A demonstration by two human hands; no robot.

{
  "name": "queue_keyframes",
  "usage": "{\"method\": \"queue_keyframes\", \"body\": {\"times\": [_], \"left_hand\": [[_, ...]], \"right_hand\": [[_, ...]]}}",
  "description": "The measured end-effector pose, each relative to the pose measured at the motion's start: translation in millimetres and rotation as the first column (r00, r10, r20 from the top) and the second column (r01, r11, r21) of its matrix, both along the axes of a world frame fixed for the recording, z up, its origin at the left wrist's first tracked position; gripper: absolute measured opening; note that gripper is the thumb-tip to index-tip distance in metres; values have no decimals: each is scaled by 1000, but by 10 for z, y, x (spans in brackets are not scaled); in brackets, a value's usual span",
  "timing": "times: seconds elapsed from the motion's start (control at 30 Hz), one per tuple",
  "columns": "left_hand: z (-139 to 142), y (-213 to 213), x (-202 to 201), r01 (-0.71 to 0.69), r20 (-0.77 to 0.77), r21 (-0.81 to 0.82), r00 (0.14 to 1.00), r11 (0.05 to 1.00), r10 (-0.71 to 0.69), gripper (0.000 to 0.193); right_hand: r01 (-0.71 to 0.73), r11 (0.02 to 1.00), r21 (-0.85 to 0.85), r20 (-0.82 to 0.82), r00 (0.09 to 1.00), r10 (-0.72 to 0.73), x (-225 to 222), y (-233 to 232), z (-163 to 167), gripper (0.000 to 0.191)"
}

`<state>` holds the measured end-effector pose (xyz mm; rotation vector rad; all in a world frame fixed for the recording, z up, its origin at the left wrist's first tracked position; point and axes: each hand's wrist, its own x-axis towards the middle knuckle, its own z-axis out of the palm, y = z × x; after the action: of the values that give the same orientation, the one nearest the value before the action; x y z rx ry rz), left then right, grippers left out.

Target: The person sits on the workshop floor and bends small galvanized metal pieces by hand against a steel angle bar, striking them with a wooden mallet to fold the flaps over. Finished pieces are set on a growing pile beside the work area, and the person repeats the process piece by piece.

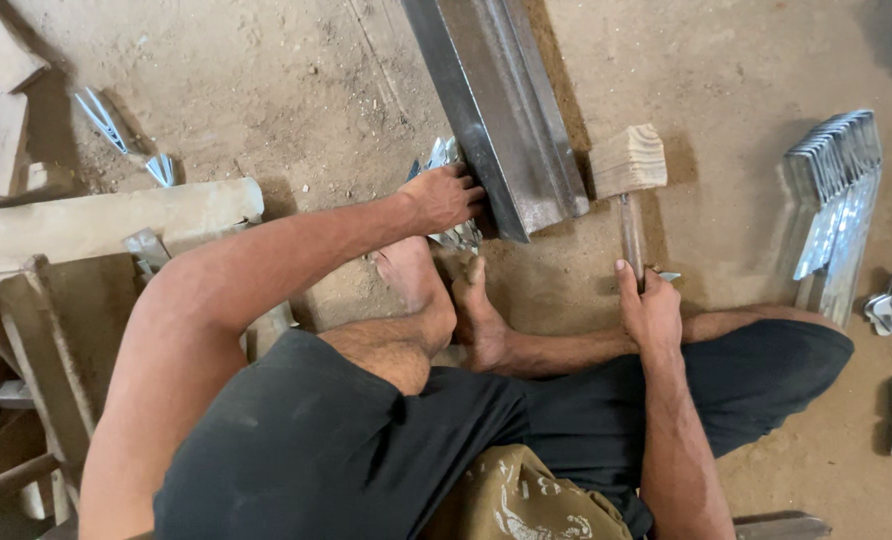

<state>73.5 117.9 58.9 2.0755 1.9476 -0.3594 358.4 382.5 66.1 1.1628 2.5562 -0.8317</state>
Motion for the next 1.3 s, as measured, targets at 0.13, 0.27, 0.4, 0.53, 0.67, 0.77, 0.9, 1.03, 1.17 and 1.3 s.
{"method": "queue_keyframes", "body": {"times": [0.13,0.27,0.4,0.53,0.67,0.77,0.9,1.03,1.17,1.3], "left_hand": [[-19,9,8,52,-3,-67,999,996,-52,30],[35,125,37,40,-75,-149,996,988,-52,39],[117,196,-35,-18,-130,-386,991,922,-35,36],[101,138,-105,-48,-93,-262,995,964,25,31],[60,40,-149,-99,-39,-325,995,941,92,23],[110,-43,-283,-206,21,-270,975,941,219,36],[284,-253,-587,-677,230,-263,649,688,726,61],[343,-540,-759,-899,469,-436,-192,37,862,62],[241,-614,-799,-955,552,-297,-183,-14,814,77],[190,-518,-833,-972,625,-210,-213,-101,751,107]], "right_hand": [[-34,999,37,-1,999,34,3,6,4,61],[-21,1000,9,6,1000,21,7,9,2,60],[-27,1000,9,-32,999,27,13,9,1,58],[-18,1000,5,-14,1000,18,15,12,-6,59],[0,999,-32,6,1000,1,8,27,-8,59],[23,998,-54,43,999,-20,0,38,4,61],[19,999,-47,56,998,-17,-15,34,21,63],[8,999,-49,41,999,-6,-20,9,35,63],[35,996,-83,24,999,-33,-15,-4,43,59],[-16,998,-60,-12,1000,15,-23,2,53,60]]}}
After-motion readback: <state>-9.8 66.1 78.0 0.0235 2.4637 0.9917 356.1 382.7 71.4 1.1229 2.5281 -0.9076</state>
